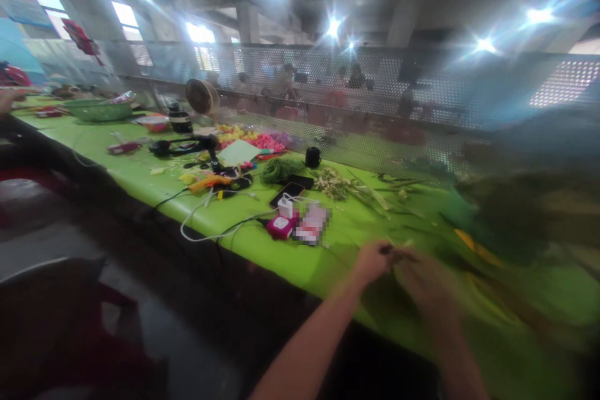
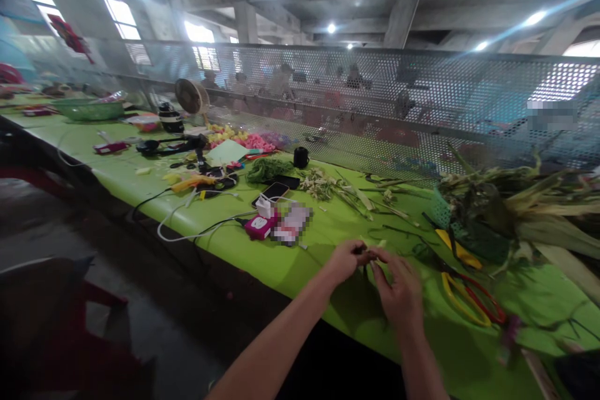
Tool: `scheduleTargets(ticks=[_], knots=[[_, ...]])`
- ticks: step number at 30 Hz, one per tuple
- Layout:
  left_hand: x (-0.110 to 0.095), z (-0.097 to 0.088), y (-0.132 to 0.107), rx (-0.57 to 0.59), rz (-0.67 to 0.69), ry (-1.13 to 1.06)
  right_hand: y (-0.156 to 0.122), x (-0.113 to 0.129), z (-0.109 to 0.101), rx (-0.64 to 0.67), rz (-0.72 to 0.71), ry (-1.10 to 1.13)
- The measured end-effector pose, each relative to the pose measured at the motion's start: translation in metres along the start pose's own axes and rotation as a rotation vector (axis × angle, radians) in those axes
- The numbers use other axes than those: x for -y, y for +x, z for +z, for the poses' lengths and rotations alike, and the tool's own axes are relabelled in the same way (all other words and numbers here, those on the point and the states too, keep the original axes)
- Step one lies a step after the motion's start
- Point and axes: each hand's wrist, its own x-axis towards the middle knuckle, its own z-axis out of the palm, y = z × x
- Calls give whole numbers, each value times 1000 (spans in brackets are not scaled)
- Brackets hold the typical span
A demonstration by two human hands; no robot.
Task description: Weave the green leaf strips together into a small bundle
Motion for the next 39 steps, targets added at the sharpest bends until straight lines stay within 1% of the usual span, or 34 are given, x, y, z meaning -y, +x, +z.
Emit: scheduleTargets(ticks=[3,5,7,9,14,18,20,24,26,29,31,35,39], knots=[[-3,-2,4,-86,-91,-291,0,4,4,-50,-9,-9],[-6,-3,4,-108,-109,-408,-1,5,9,-84,-73,-84],[-8,-4,4,-117,-132,-494,0,6,14,-67,-136,-196],[-8,-4,3,-132,-148,-556,1,6,19,-25,-158,-309],[-3,-5,5,-115,-159,-657,3,12,28,11,-208,-526],[-5,-5,5,-77,-162,-707,6,16,27,37,-285,-609],[-7,-6,4,-67,-173,-742,8,16,26,73,-321,-622],[-9,-7,2,-134,-165,-824,16,9,27,99,-417,-624],[-10,-7,1,-136,-156,-846,18,6,28,116,-443,-618],[-12,-7,-1,-73,-146,-846,18,5,26,158,-446,-585],[-13,-8,-3,-64,-132,-846,17,6,24,177,-449,-548],[-12,-8,-3,-92,-140,-834,18,8,25,167,-455,-545],[-10,-9,0,-167,-137,-826,19,8,29,159,-409,-564]])
